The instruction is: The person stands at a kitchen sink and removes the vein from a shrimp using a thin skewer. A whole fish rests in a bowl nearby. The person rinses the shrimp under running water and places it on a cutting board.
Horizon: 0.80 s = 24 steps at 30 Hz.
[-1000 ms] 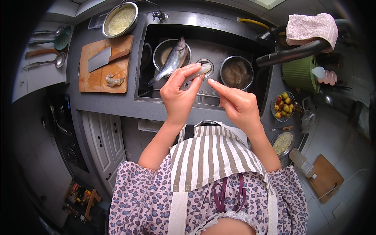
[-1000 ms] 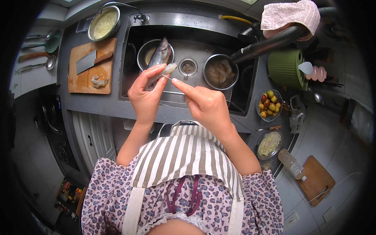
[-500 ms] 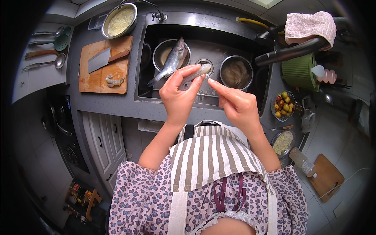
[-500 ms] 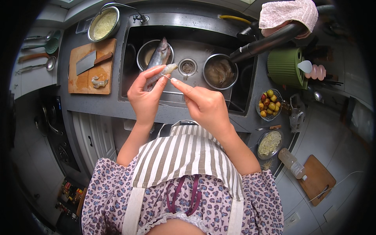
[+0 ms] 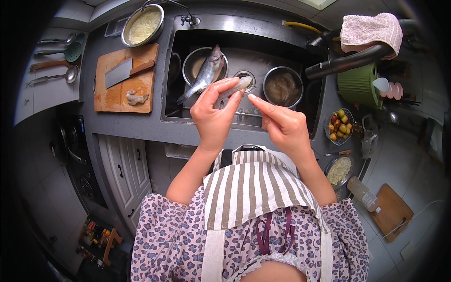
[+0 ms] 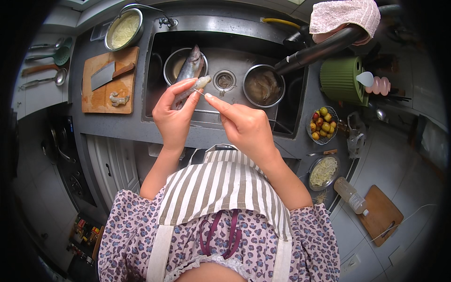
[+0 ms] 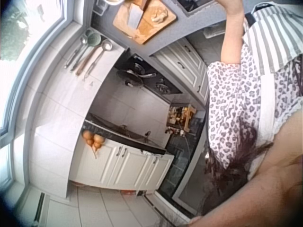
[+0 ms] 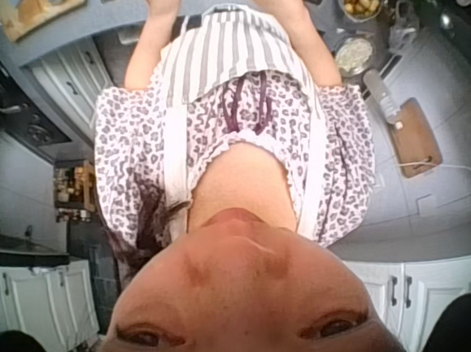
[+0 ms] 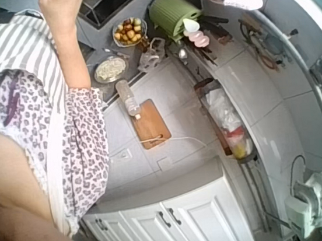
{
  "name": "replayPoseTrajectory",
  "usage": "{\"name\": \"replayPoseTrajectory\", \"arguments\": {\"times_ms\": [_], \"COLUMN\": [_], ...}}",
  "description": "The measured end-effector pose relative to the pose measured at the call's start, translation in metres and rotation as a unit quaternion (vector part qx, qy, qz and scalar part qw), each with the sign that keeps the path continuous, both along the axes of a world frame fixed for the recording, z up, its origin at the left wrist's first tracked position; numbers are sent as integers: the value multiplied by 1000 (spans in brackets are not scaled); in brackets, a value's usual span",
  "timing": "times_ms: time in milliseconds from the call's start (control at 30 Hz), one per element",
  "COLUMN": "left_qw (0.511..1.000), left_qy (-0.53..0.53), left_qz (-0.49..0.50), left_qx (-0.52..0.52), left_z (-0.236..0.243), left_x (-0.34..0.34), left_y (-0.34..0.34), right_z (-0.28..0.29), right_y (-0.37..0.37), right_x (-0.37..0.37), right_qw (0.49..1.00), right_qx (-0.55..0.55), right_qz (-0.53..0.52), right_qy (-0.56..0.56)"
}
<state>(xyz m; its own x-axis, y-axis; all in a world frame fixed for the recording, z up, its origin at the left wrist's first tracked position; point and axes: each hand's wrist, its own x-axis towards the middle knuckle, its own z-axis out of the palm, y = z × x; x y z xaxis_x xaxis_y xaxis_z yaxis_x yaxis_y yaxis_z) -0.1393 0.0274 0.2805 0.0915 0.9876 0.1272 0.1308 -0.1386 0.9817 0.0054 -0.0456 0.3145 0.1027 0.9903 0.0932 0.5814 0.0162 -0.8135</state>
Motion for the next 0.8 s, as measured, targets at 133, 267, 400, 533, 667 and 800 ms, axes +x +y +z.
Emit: {"name": "replayPoseTrajectory", "arguments": {"times_ms": [133,267,400,533,667,800], "left_qw": [1000,998,993,992,995,997], "left_qy": [8,-30,-59,-74,-54,-45], "left_qz": [0,-2,-6,-15,-20,-7], "left_qx": [-1,-50,-103,-99,-79,-60], "left_z": [2,5,15,13,5,7], "left_x": [0,0,2,2,4,5], "left_y": [0,-1,-2,-3,-3,-3], "right_z": [-2,-3,-3,-1,5,10], "right_y": [-1,-1,0,1,0,-2], "right_x": [-1,-3,-6,-9,-15,-18], "right_qw": [1000,1000,999,999,998,997], "right_qx": [9,23,46,47,54,63], "right_qz": [-1,-5,-9,-4,29,29], "right_qy": [-2,5,26,26,34,40]}}
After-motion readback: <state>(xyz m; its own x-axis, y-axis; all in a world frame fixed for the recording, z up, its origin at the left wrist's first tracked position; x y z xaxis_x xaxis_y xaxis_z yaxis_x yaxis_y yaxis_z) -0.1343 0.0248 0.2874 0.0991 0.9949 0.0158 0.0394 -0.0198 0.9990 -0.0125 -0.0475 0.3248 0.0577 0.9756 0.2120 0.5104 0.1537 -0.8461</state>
